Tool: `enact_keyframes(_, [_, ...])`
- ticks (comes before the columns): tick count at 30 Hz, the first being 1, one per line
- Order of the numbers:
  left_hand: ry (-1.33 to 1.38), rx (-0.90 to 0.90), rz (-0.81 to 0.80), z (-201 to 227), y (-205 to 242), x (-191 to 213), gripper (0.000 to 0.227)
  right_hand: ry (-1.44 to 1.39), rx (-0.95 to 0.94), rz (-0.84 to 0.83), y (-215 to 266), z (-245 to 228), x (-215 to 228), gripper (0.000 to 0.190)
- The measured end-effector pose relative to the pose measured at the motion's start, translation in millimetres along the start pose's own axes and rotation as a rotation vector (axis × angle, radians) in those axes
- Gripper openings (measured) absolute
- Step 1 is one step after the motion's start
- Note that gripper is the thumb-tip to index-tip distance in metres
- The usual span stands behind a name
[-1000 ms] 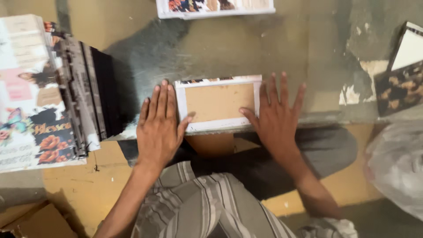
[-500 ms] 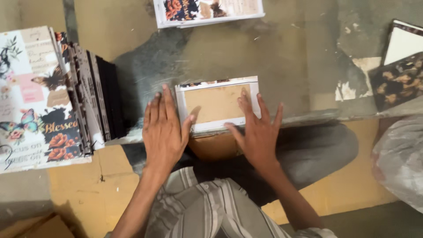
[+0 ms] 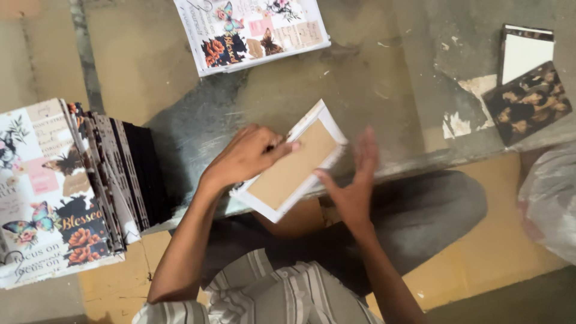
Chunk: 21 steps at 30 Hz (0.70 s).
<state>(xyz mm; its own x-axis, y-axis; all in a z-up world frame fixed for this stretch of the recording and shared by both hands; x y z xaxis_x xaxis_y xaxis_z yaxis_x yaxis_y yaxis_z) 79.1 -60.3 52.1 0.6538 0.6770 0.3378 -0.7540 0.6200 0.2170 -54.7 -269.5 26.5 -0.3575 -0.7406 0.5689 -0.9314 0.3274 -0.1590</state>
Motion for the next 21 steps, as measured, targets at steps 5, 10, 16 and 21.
enact_keyframes(5, [0.458, -0.146, -0.097, -9.0, 18.3, -15.3, 0.048, -0.716, -0.358, -0.292, -24.6, 24.2, 8.6, 0.074])
enact_keyframes(10, [0.948, -0.049, 0.253, -32.4, -6.5, -46.5, 0.053, -0.519, -0.318, -0.714, -45.0, 35.6, 20.8, 0.045])
enact_keyframes(16, [1.194, 0.170, 0.402, -57.7, -24.8, -61.5, 0.044, -0.395, -0.470, -0.596, -78.1, 53.2, 4.9, 0.039])
enact_keyframes(21, [1.259, 0.096, 0.434, -60.7, -27.5, -59.2, 0.042, -0.460, -0.353, -0.618, -90.6, 38.3, -5.3, 0.032])
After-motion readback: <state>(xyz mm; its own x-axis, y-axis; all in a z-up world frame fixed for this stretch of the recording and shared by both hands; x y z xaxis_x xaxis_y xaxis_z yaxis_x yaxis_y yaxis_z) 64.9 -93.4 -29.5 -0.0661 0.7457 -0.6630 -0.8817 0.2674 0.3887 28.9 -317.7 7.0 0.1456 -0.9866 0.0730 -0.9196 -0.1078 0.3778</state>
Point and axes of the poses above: each hand's wrist, its own y-axis away from the middle knuckle, its own x-axis out of the back of the hand, z = x × y, the point moved 1 cm from there along -y, towards the middle knuckle, and after that the axes turned 10 degrees about y, right-handed, at the moved point
